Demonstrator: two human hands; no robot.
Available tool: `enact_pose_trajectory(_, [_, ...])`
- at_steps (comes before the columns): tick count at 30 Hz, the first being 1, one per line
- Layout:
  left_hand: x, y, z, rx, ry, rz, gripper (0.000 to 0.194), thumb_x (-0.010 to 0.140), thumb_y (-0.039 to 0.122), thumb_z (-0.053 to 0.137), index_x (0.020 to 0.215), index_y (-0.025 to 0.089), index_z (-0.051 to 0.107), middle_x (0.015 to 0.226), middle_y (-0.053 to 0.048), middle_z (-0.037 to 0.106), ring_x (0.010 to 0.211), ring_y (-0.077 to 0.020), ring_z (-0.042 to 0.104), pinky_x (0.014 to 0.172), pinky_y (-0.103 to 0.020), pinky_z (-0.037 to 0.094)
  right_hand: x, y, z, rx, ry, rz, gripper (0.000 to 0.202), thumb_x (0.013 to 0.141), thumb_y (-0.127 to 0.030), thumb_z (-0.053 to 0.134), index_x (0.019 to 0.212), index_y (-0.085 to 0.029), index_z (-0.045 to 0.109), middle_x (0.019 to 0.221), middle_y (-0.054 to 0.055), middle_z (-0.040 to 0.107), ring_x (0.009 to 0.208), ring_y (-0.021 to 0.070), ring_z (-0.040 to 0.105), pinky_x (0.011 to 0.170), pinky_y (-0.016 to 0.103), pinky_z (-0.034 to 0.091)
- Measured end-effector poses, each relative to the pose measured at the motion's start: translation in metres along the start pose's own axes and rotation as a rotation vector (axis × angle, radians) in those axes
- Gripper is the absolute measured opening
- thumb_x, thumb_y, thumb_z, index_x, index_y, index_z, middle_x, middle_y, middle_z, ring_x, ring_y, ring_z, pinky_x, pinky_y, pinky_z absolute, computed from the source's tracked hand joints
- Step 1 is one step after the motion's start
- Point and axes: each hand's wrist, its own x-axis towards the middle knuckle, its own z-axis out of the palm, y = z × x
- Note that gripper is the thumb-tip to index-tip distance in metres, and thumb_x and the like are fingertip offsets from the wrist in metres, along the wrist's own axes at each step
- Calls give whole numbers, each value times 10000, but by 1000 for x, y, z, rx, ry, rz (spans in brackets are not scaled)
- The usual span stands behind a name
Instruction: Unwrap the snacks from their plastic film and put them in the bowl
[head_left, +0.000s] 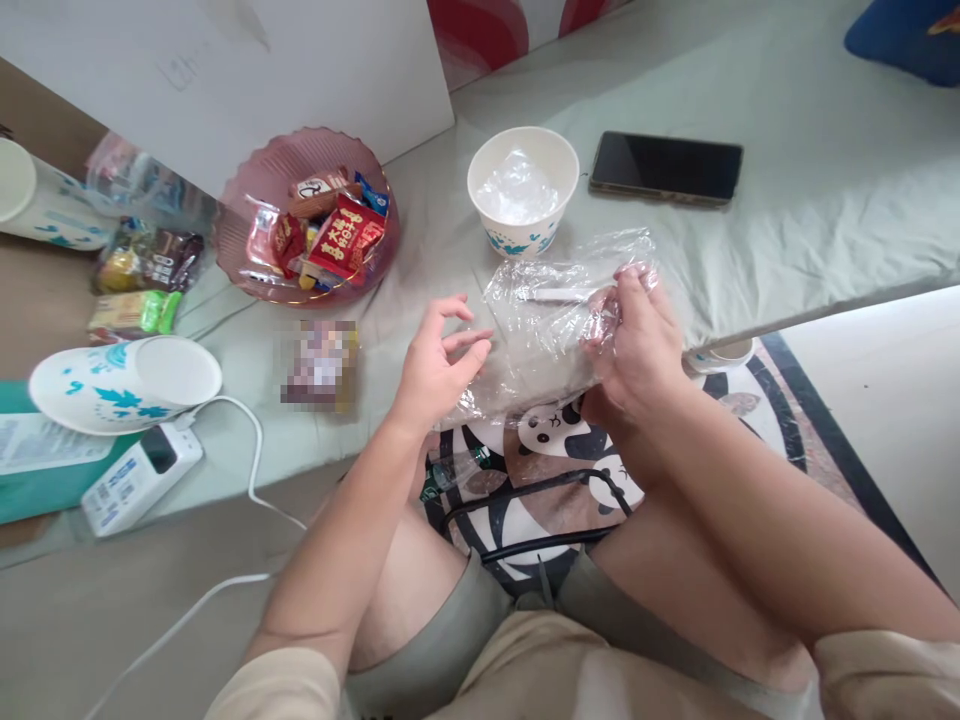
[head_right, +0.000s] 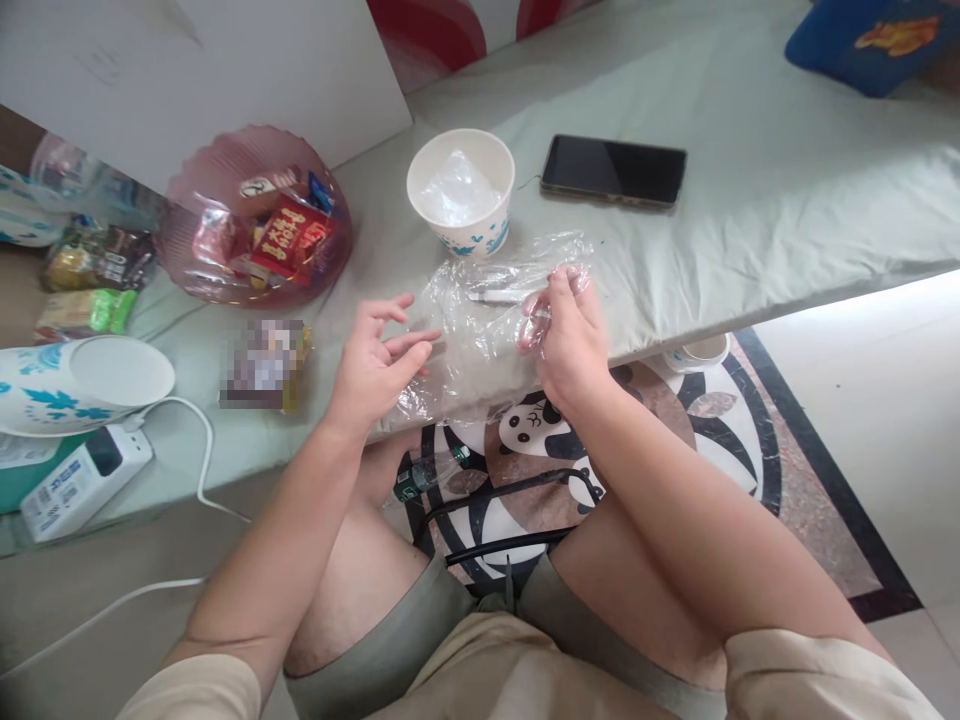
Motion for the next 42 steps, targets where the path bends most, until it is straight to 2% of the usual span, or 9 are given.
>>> enact_pose_trajectory(9, [-4, 8, 1, 152, 33, 71, 76, 840, 214, 646, 795, 154, 653, 1619, -97, 378, 1109, -265, 735, 435, -122, 525, -1, -1, 0, 43, -13, 21, 503, 845, -748, 641, 915, -276, 483, 656, -79, 551, 437, 90, 474, 394, 239, 355])
enact_pose_trajectory(13, [-5, 11, 1, 188, -63, -1, 194, 875, 233, 575, 795, 153, 732, 1621, -127, 394, 1255, -351, 667, 524, -225, 626, -3, -5, 2, 83, -6, 29, 497, 842, -731, 664, 898, -273, 480, 627, -88, 523, 430, 83, 464, 393, 227, 361])
enact_pose_trajectory(18, [-4, 11, 2, 258, -206, 18, 237, 777, 395, 780, 828, 165, 758, 1673, -157, 334, 1425, -443, 507, 740, -408, 685, -5, -5, 4, 118, -3, 45, 490, 832, -710, 695, 881, -268, 487, 629, -87, 509, 428, 75, 440, 402, 223, 376])
enact_pose_trajectory(23, [-1, 7, -2, 63, -131, -4, 197, 774, 372, 791, 805, 183, 748, 1539, -139, 519, 1298, -358, 639, 968, -519, 619, -1, -2, 0, 91, -20, 75, 480, 795, -674, 745, 913, -267, 519, 670, -77, 524, 470, 77, 460, 423, 225, 393])
enact_pose_trajectory(27, [2, 10, -9, -209, -25, -114, 294, 698, 422, 849, 770, 169, 716, 1499, -139, 577, 1299, -375, 636, 906, -499, 640, -3, -3, -5, 66, -100, 81, 531, 758, -702, 748, 977, -265, 541, 705, -64, 595, 462, 83, 490, 431, 247, 409])
enact_pose_trajectory(33, [2, 14, -13, -376, 124, -180, 354, 672, 456, 867, 764, 183, 663, 1287, -93, 714, 1158, -268, 715, 891, -409, 648, -21, -2, -4, 21, -328, 120, 622, 691, -738, 755, 1042, -262, 565, 863, -2, 713, 735, 164, 723, 641, 286, 565])
enact_pose_trajectory(35, [1, 13, -17, -317, 117, -156, 341, 691, 443, 851, 754, 190, 631, 1191, -81, 747, 1152, -252, 719, 893, -384, 645, -19, -1, -7, -38, -267, 96, 501, 757, -676, 729, 966, -260, 544, 801, -17, 667, 675, 149, 684, 584, 273, 528])
enact_pose_trajectory(38, [-1, 13, -29, -198, 34, -175, 301, 769, 428, 772, 757, 202, 573, 1025, -63, 774, 1038, -227, 754, 872, -375, 647, -8, -5, -16, -53, -2, -47, 280, 864, -502, 628, 861, -270, 472, 721, -32, 533, 541, 123, 525, 469, 269, 386])
enact_pose_trajectory(42, [-3, 16, -49, -29, -116, -226, 281, 850, 433, 670, 772, 209, 519, 968, -61, 773, 846, -195, 770, 762, -340, 645, 4, -16, -31, -201, 166, -501, 91, 826, -249, 572, 819, -278, 485, 733, -6, 471, 613, 161, 486, 606, 346, 431])
